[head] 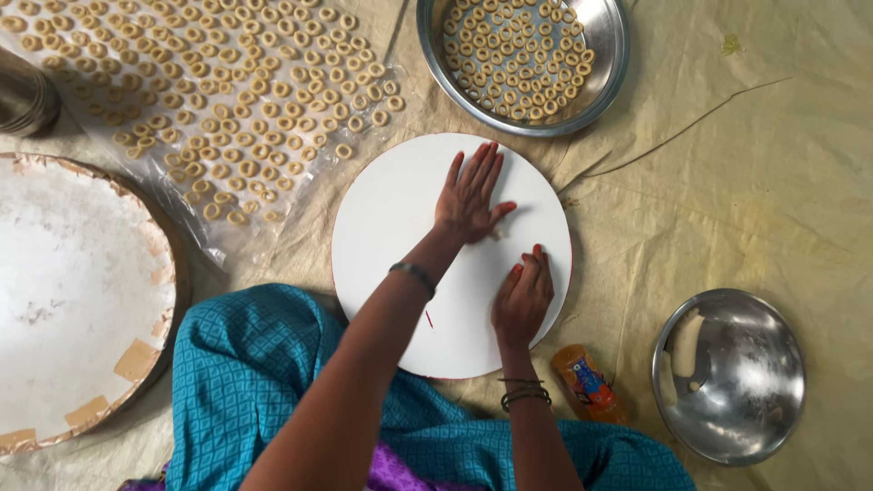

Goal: The person rolls dough into thin ropes on a white board, then pinches off small pieces and forms them into rings. The rings are placed on a plastic sheet and in a metal bowl.

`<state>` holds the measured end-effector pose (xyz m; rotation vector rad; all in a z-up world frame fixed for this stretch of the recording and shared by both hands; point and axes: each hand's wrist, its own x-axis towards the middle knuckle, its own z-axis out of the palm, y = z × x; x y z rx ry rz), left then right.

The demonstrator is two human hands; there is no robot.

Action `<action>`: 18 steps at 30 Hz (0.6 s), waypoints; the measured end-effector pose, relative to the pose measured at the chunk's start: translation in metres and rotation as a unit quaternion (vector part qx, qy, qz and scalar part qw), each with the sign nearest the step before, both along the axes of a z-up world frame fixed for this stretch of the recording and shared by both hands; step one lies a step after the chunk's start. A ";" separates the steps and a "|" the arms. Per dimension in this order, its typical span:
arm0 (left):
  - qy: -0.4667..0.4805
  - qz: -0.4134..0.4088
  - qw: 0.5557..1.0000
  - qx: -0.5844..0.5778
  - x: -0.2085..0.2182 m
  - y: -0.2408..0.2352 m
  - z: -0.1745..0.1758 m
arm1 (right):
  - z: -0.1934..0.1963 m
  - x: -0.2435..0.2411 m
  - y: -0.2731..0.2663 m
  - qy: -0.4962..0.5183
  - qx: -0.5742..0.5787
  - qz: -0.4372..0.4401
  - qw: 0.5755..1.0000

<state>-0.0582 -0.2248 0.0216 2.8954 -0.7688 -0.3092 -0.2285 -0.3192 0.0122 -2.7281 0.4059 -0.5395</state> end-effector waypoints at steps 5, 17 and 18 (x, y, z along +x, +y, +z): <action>-0.022 0.027 0.998 -0.043 0.024 -0.007 -0.004 | 0.000 0.000 -0.001 0.009 0.015 -0.009 1.000; 0.040 -0.055 0.998 -0.020 -0.143 0.084 -0.006 | -0.002 -0.001 -0.002 0.007 -0.001 -0.017 1.000; 0.065 -0.059 0.996 -0.018 -0.152 0.091 -0.005 | -0.002 -0.001 -0.001 0.008 -0.004 -0.017 1.000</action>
